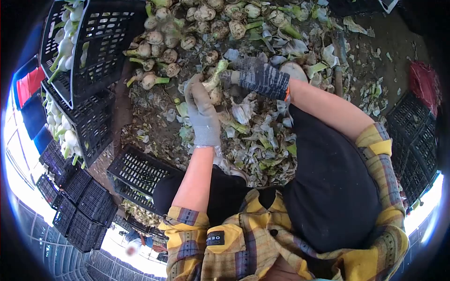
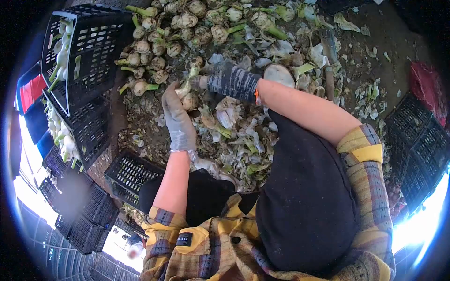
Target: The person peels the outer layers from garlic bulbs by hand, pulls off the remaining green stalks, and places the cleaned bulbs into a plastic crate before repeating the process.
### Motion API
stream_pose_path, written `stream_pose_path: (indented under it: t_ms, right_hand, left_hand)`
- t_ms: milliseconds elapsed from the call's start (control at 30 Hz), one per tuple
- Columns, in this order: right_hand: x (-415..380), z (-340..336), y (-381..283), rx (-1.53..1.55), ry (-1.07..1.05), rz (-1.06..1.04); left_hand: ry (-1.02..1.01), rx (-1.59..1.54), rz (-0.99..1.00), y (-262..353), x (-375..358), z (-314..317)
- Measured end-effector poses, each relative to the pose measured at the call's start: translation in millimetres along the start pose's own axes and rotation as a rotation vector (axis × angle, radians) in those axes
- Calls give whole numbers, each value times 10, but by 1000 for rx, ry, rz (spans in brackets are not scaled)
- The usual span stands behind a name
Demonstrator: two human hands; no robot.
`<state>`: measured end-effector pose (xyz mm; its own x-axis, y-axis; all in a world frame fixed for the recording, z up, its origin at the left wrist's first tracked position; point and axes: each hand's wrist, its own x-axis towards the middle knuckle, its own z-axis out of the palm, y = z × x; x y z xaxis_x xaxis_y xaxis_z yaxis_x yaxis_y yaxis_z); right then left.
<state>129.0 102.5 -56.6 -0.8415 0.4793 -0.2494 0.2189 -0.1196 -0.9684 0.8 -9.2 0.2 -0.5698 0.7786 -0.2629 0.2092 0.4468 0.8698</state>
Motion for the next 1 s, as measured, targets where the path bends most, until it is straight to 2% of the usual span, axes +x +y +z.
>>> stream_pose_path:
  t_ms: [67, 100, 233, 333, 433, 533, 633, 733, 1000]
  right_hand:
    - [-16, 126, -99, 214, 106, 104]
    - [-2, 152, -108, 97, 103, 59]
    - [-21, 191, -133, 62, 126, 62]
    - [8, 154, -34, -247, 56, -46]
    - [-17, 160, -62, -178, 74, -88]
    - [-11, 155, 28, -302, 56, -140]
    - [-34, 136, 2, -327, 85, -222]
    - [-74, 91, -159, -281, 50, -69]
    - [-91, 117, -145, -325, 76, -153]
  left_hand:
    - [21, -50, 1, -26, -23, 27]
    - [34, -72, -17, -3, -37, 58]
    - [-2, -278, -185, 31, -57, 31]
    - [22, -66, -20, -38, -47, 47]
    - [13, -88, -9, -51, -56, 52]
    - [20, -118, -88, -33, -57, 55]
    - [9, -252, -87, -78, -73, 49]
    - [15, -212, -4, -133, -63, 50]
    - [23, -267, -137, -106, -50, 41]
